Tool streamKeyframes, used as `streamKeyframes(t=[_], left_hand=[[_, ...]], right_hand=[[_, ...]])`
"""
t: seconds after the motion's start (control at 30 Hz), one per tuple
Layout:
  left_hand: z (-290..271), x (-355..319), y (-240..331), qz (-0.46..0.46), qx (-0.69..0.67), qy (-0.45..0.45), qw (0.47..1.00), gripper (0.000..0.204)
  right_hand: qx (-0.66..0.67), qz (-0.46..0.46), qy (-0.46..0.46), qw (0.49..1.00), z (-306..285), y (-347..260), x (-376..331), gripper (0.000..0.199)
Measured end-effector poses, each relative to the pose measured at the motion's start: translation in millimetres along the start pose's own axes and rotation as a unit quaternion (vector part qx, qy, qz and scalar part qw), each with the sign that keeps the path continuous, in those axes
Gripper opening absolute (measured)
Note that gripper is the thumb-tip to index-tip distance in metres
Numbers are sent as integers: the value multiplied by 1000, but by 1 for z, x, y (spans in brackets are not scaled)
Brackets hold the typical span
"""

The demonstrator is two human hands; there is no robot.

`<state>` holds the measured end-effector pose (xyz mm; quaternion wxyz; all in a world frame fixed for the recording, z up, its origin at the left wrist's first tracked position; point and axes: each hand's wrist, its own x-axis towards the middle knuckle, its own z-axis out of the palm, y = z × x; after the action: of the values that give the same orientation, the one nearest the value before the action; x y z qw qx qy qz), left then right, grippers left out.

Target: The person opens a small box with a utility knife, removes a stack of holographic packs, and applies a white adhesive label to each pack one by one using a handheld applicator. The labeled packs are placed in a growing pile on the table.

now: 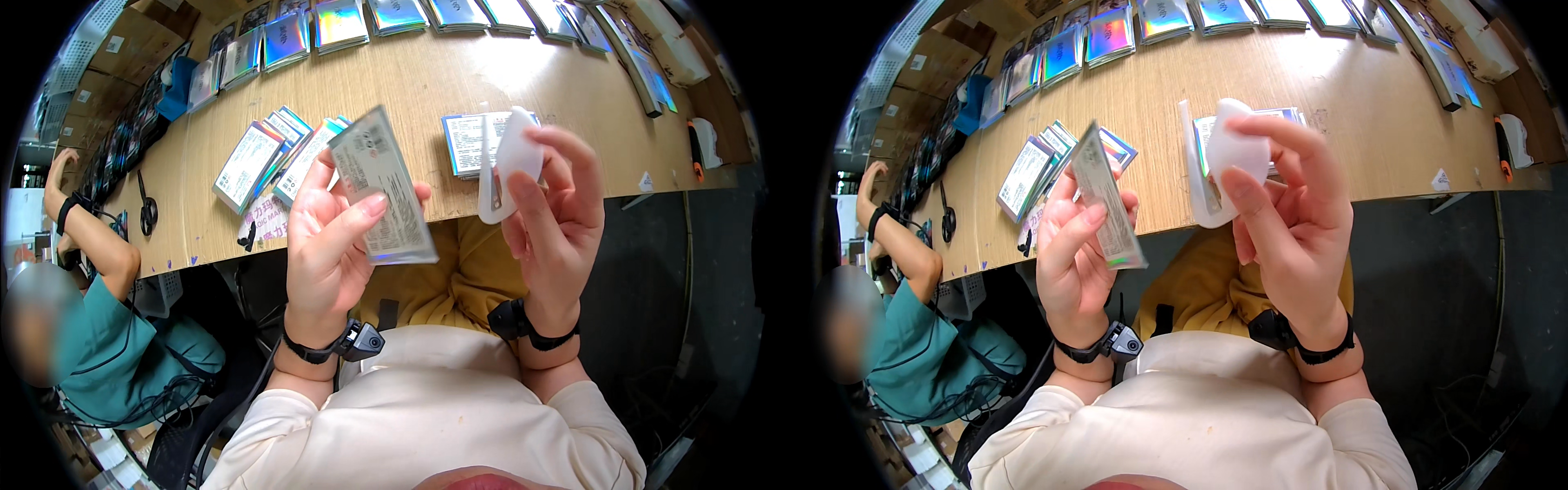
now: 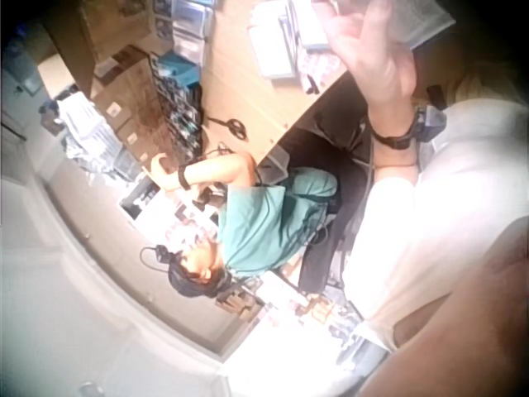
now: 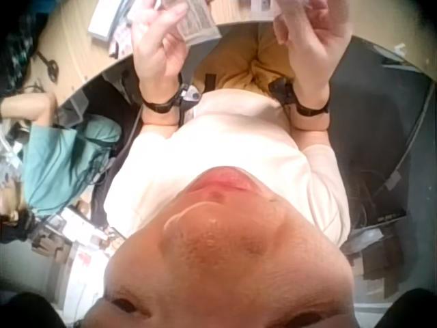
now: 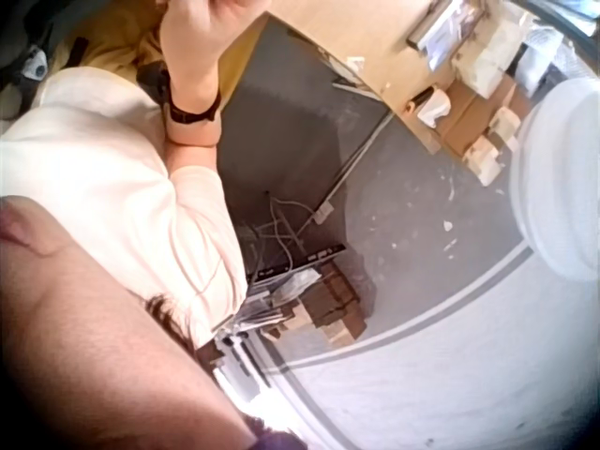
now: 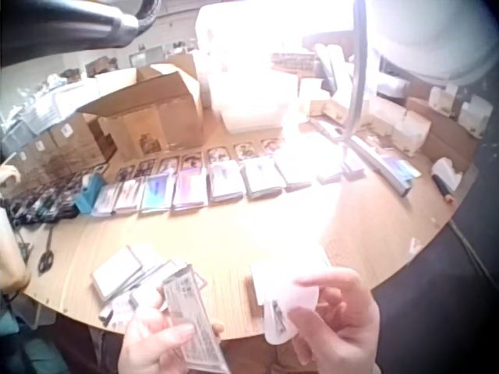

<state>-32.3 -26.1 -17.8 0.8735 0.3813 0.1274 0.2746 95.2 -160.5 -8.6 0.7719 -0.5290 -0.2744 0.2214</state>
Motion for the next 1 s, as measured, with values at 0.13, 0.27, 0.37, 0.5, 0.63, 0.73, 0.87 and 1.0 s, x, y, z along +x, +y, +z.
streamKeyframes(t=[0.13, 0.27, 0.37, 0.5, 0.63, 0.73, 0.87, 1.0], left_hand=[[9, 2, 2, 21, -46, 48, 998, 37], [19, 2, -3, 66, -38, 64, 995, 37], [21, -2, -7, 65, 12, 52, 996, 42], [4, -1, -9, 150, 173, 45, 972, 56], [8, -3, 11, 83, 350, 3, 933, 48], [8, 0, 16, -33, 276, -43, 960, 42], [-8, 4, 17, -41, 51, 24, 998, 40], [-10, 9, 14, -47, -32, 64, 996, 44]], right_hand=[[-91, -20, -35, 995, -1, 3, -4, 16], [-117, -51, -74, 989, 4, 8, -6, 15], [-168, -113, -64, 977, 1, 22, -1, 11], [-151, -110, -45, 981, -5, 23, 4, 9], [-200, -175, -63, 962, -17, 13, 16, 7], [-213, -145, -59, 964, -16, -1, 19, 12], [-59, -69, -17, 996, -15, -5, 10, 31], [-4, -20, -39, 999, -14, -10, 6, 46]])
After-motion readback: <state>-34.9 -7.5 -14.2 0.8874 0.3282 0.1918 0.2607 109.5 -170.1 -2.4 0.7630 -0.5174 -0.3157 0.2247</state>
